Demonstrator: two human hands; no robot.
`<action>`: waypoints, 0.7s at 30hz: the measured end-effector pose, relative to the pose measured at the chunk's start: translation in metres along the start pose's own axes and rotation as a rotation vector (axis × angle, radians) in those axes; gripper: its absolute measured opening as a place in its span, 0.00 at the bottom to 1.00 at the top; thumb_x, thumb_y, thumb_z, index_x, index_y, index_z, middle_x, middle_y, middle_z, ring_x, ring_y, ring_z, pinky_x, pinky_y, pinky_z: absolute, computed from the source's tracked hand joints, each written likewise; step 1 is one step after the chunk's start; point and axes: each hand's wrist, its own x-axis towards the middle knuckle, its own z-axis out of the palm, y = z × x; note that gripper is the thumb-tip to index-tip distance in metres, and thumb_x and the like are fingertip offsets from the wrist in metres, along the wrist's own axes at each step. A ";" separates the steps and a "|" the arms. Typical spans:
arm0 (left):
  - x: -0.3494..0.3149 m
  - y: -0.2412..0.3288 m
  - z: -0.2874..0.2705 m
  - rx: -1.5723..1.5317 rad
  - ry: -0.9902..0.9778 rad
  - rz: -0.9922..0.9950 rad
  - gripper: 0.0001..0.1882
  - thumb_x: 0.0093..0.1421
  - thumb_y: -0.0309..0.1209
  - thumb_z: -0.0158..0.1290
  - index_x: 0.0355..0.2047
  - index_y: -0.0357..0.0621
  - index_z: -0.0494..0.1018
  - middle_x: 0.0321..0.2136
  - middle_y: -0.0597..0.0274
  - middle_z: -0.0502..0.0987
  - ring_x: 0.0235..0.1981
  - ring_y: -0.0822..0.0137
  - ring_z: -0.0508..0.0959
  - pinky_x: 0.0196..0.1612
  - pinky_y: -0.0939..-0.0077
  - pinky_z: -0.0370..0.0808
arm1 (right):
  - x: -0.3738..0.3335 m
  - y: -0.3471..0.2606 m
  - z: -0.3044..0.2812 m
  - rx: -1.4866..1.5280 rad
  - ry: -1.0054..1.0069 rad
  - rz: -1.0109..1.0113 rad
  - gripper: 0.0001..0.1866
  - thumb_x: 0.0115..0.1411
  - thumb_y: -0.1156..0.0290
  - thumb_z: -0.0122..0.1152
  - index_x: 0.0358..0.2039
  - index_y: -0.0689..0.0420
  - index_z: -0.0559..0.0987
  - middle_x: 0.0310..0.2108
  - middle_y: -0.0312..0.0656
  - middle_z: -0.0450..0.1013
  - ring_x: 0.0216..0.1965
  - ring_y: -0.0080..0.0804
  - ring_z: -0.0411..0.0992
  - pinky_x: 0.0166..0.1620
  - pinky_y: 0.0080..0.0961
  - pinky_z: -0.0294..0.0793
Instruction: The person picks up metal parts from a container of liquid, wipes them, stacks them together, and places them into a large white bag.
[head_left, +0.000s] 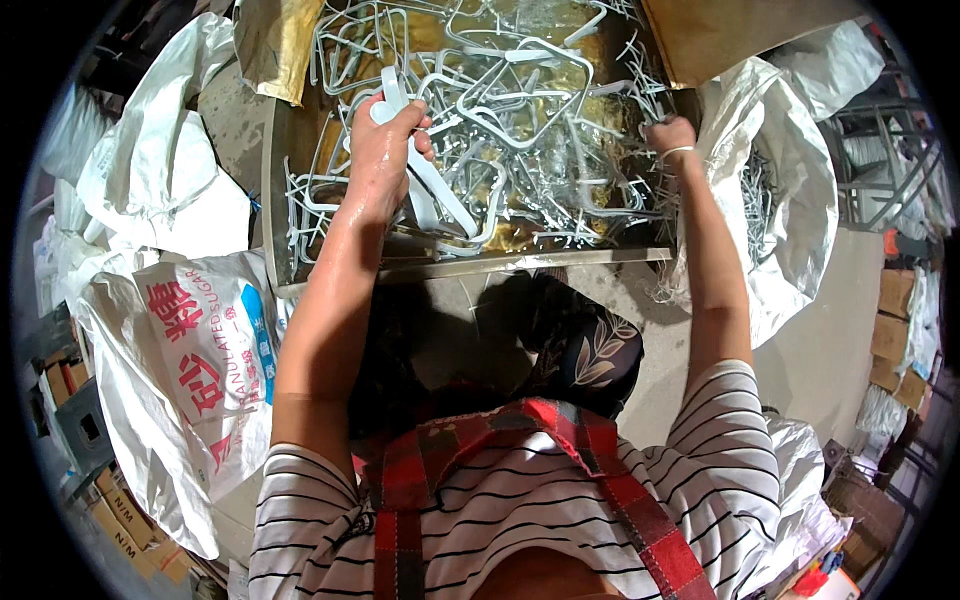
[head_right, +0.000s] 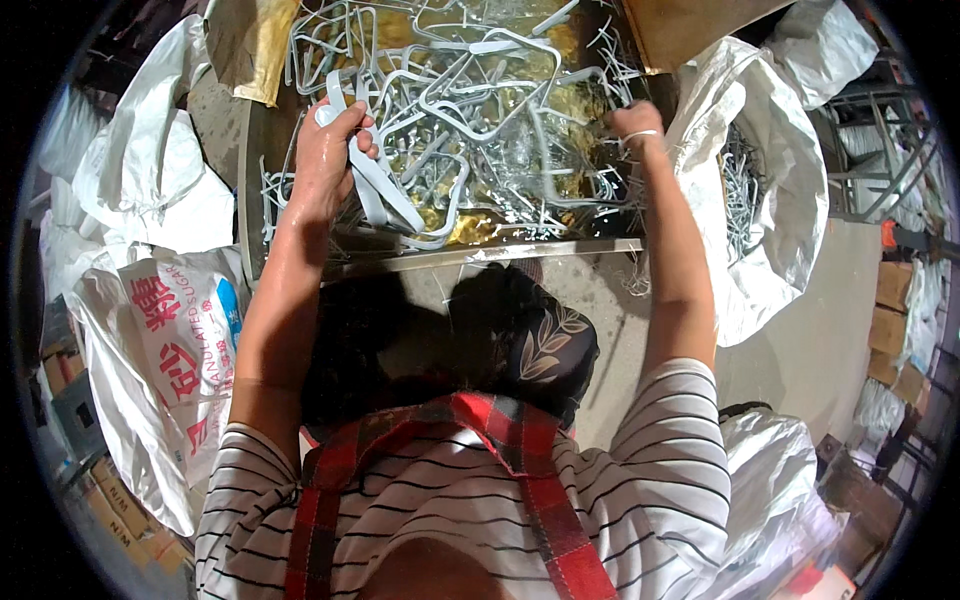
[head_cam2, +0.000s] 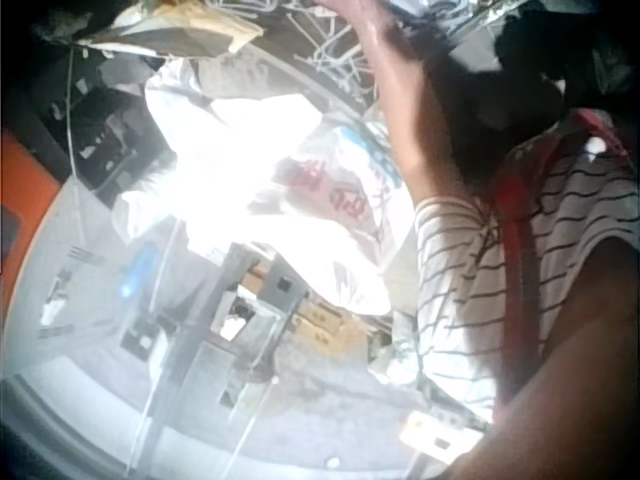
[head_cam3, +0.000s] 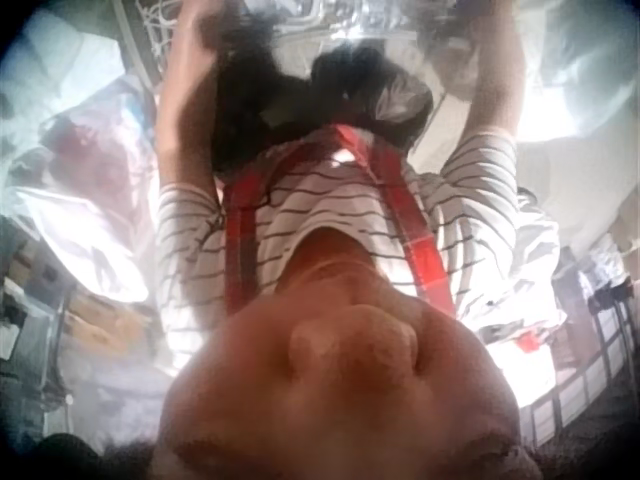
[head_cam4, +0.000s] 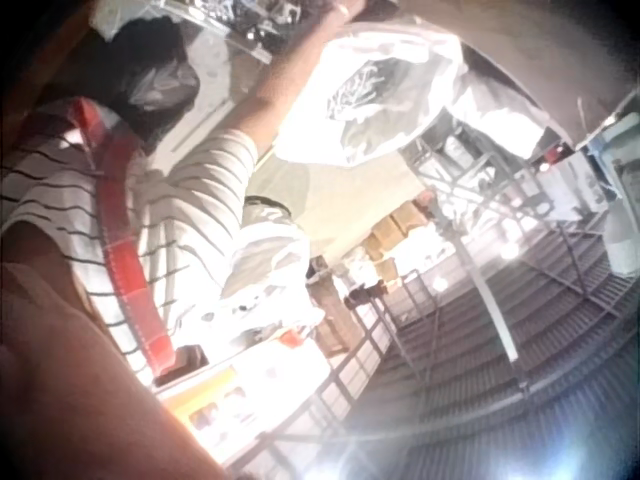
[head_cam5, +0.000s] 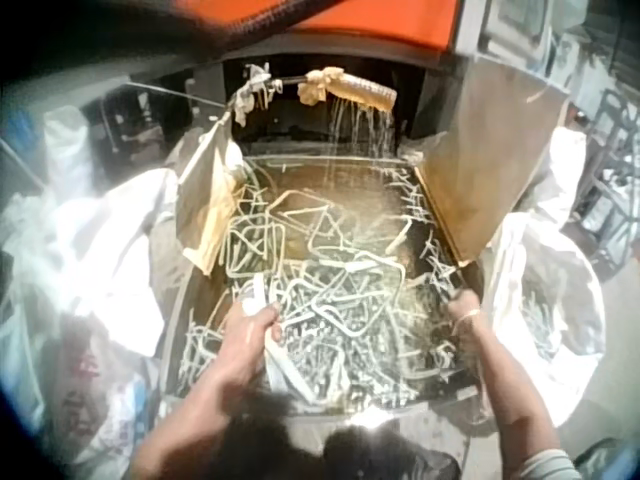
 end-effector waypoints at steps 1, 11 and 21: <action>-0.001 0.001 -0.001 0.011 0.004 -0.007 0.07 0.52 0.25 0.49 0.29 0.36 0.63 0.19 0.60 0.68 0.12 0.74 0.66 0.15 0.79 0.66 | -0.010 -0.011 -0.026 -0.048 0.164 -0.062 0.16 0.40 0.65 0.55 0.26 0.64 0.76 0.25 0.56 0.72 0.31 0.49 0.72 0.36 0.34 0.70; -0.011 -0.017 0.014 -0.018 -0.119 -0.135 0.07 0.51 0.27 0.53 0.29 0.38 0.67 0.18 0.63 0.68 0.14 0.74 0.66 0.17 0.80 0.68 | -0.048 -0.068 -0.070 -0.299 -0.023 0.003 0.14 0.44 0.68 0.51 0.31 0.63 0.76 0.37 0.53 0.71 0.41 0.48 0.69 0.44 0.33 0.68; -0.022 -0.013 0.021 -0.055 -0.244 -0.146 0.15 0.50 0.36 0.57 0.32 0.39 0.68 0.25 0.64 0.70 0.22 0.76 0.68 0.23 0.82 0.69 | -0.137 -0.165 -0.058 -0.026 0.195 -0.218 0.13 0.44 0.68 0.55 0.29 0.62 0.68 0.27 0.55 0.71 0.32 0.51 0.70 0.35 0.39 0.70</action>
